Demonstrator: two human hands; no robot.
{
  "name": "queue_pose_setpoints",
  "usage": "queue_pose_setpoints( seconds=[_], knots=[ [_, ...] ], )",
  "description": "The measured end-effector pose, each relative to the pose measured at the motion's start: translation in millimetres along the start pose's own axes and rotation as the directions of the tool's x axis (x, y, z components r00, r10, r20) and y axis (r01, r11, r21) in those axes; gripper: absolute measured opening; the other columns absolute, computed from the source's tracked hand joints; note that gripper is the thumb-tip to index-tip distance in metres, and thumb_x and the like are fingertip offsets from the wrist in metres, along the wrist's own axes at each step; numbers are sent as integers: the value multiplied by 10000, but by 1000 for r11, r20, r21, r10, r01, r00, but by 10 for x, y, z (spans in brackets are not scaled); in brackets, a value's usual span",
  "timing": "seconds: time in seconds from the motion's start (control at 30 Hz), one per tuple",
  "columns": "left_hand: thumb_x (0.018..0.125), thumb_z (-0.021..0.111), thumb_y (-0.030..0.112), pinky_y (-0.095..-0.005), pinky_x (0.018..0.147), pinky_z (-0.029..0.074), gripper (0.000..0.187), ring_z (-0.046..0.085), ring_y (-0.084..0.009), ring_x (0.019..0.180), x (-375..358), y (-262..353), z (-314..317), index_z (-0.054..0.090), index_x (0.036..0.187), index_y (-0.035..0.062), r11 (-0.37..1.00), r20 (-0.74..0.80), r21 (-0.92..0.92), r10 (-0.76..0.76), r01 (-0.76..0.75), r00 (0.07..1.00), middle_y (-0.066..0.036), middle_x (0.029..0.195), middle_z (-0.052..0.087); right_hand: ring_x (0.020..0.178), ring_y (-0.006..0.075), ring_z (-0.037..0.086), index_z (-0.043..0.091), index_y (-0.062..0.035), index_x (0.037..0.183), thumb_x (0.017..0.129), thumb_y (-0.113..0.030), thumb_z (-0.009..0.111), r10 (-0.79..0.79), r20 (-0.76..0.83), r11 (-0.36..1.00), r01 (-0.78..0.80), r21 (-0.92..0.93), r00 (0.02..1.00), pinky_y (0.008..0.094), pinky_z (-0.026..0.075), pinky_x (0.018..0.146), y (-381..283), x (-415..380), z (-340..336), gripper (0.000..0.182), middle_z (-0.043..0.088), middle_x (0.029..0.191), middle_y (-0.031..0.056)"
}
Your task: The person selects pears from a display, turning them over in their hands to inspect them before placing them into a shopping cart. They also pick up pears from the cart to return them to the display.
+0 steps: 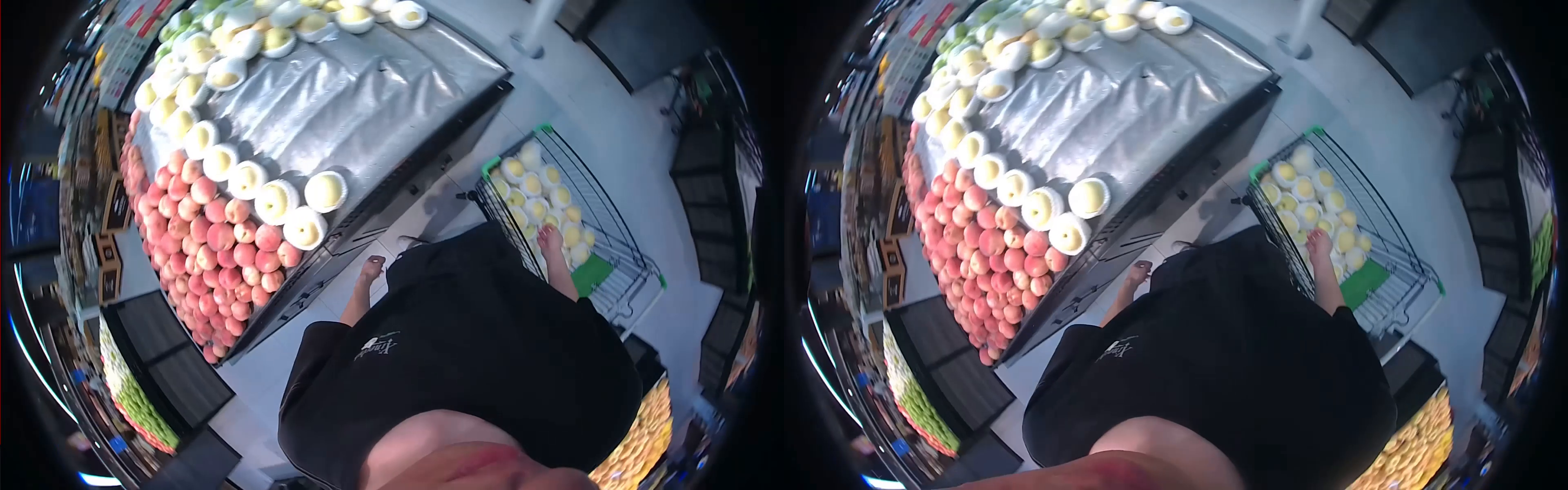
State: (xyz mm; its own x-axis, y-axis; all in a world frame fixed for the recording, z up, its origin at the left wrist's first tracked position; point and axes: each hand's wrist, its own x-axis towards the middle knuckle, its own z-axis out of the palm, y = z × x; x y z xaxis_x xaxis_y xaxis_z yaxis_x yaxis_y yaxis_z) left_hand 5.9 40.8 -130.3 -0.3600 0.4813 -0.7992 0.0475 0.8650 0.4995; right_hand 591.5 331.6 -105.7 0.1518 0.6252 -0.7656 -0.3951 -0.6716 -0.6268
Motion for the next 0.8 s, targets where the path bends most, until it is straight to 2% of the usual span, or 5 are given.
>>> queue_pose_setpoints(
  seconds=[0.2, 0.43, 0.53, 0.73, 0.8],
  knots=[
    [892, 620, 338, -368, 747, 539, 364, 700, -225, 712, 285, 593, 532, 718, 1085, 46, 894, 104, 425, 103, -138, 989, -159, 845, 722, 854, 174, 666, 629, -100, 1081, 945, -246, 530, 45, 39, 945, -30, -325, 998, 347, 539, 747, -183, -223, -397, 223, 659, 935, 41],
    [922, 622, 345, -375, 850, 533, 405, 707, -275, 910, -281, 1616, 1371, 661, 1194, 49, 820, 195, 488, 230, -298, 953, -173, 988, 721, 871, 207, 678, 595, -74, 1197, 916, -282, 638, 127, -160, 912, -179, -369, 979, 373, 551, 757, 126, 317, -991, 353, 656, 1014, 87],
    [938, 611, 297, -378, 866, 533, 370, 694, -280, 946, -838, 2496, 1913, 649, 1205, 44, 736, 270, 537, 313, -412, 911, -168, 1023, 708, 1122, 302, 609, 527, -101, 1319, 821, -279, 741, -424, -51, 396, 134, -908, 904, 470, 506, 920, 239, 534, -1024, 570, 567, 1268, 155],
    [926, 647, 199, -389, 856, 536, 343, 674, -288, 985, -1069, 3749, 3282, 612, 1215, 18, 530, 585, 470, 411, -706, 699, -166, 1063, 664, 1336, 372, 404, 387, -153, 1463, 641, -210, 825, -397, 216, 12, 241, -971, 892, 545, 419, 1023, -376, 663, -547, 933, 383, 1462, 156],
    [886, 690, 206, -400, 871, 538, 466, 648, -353, 1021, -623, 3754, 3840, 550, 1301, 47, 268, 671, 506, 475, -820, 569, -201, 1179, 602, 1335, 359, 408, 391, -160, 1462, 612, -193, 840, -331, 257, -117, 230, -966, 908, 535, 415, 1025, -299, 902, -471, 961, 387, 1468, 151]
  ],
)
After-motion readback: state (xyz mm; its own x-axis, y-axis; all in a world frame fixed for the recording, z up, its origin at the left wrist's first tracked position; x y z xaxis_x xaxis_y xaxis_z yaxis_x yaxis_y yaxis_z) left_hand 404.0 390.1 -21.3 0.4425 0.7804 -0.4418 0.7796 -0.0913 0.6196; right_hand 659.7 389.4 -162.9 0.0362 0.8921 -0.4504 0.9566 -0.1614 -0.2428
